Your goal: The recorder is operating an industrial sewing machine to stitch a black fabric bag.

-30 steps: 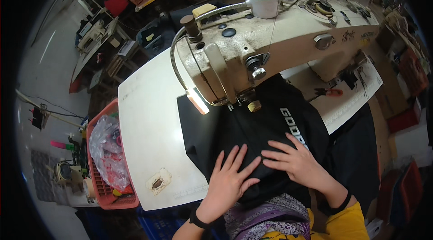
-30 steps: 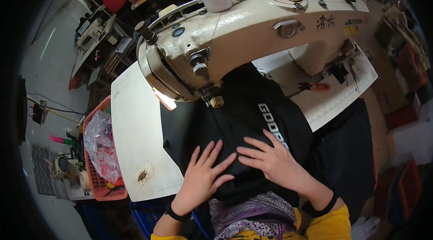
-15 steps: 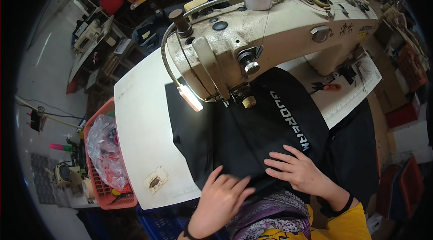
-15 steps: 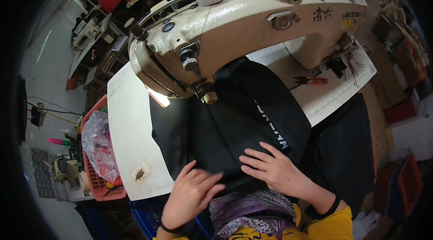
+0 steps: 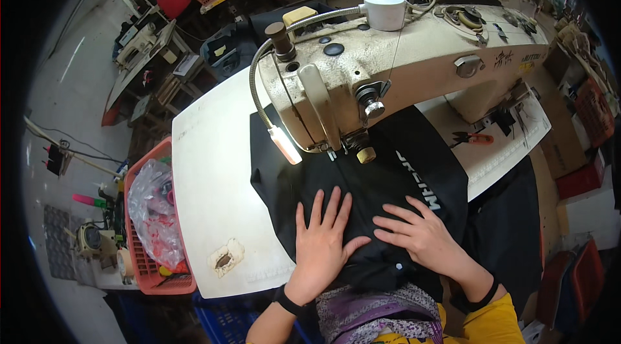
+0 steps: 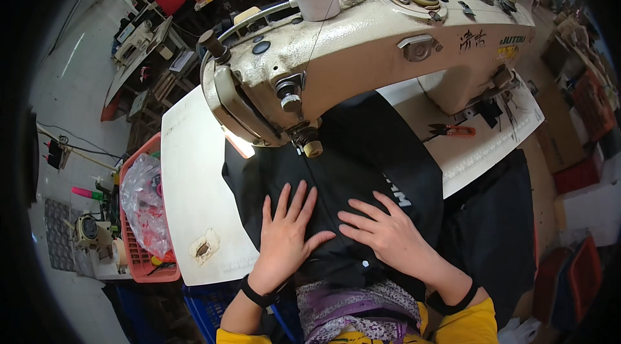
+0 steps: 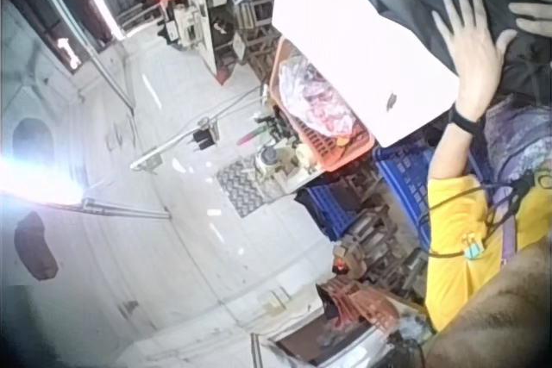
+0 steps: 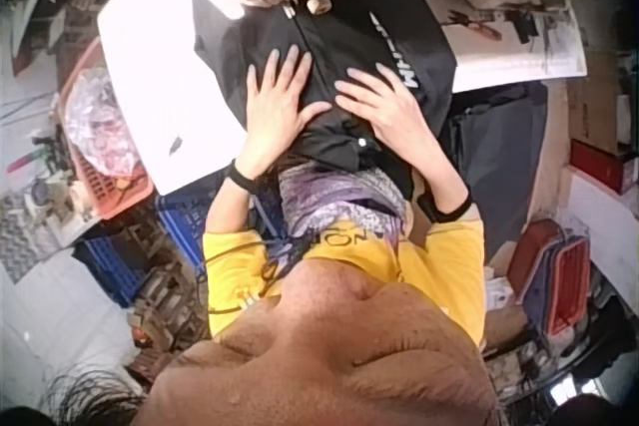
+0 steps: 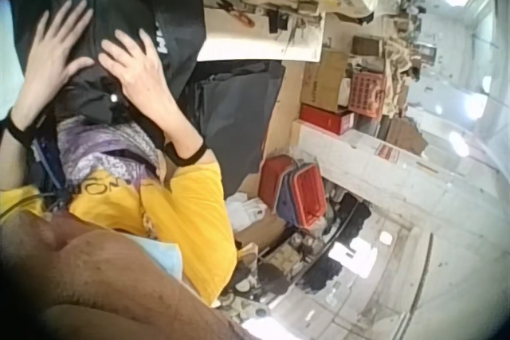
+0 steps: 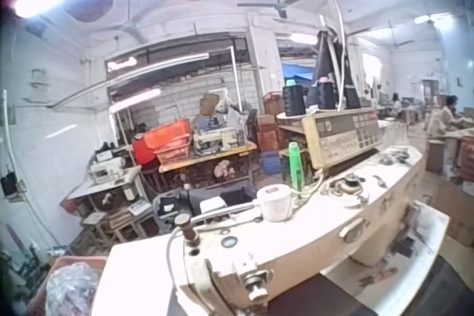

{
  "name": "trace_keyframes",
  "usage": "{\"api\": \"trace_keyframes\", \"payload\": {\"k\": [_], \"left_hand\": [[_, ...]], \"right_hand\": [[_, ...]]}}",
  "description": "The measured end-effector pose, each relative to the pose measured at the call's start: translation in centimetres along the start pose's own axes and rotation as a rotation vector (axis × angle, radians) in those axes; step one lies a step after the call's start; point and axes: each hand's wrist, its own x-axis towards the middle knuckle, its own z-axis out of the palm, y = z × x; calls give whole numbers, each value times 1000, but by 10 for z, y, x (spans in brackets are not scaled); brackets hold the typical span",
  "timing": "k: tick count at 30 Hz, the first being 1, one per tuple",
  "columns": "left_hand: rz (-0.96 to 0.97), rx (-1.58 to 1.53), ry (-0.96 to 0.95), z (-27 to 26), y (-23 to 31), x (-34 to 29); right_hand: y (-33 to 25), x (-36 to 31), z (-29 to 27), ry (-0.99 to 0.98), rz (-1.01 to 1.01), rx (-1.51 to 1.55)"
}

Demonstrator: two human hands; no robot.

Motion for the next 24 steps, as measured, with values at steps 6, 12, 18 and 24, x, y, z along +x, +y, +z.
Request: {"api": "trace_keyframes", "payload": {"k": [6,12,18,24], "left_hand": [[25,47,0,-2,-29,24],[302,-268,-26,-24,-21,24],[154,-168,-414,-51,0,-18],[88,-159,138,-35,27,3]], "right_hand": [[17,28,8,29,-19,-53],[19,33,0,-1,-44,-105],[-3,-3,-10,-141,-87,-11],[-8,-1,-11,-142,-50,-25]]}}
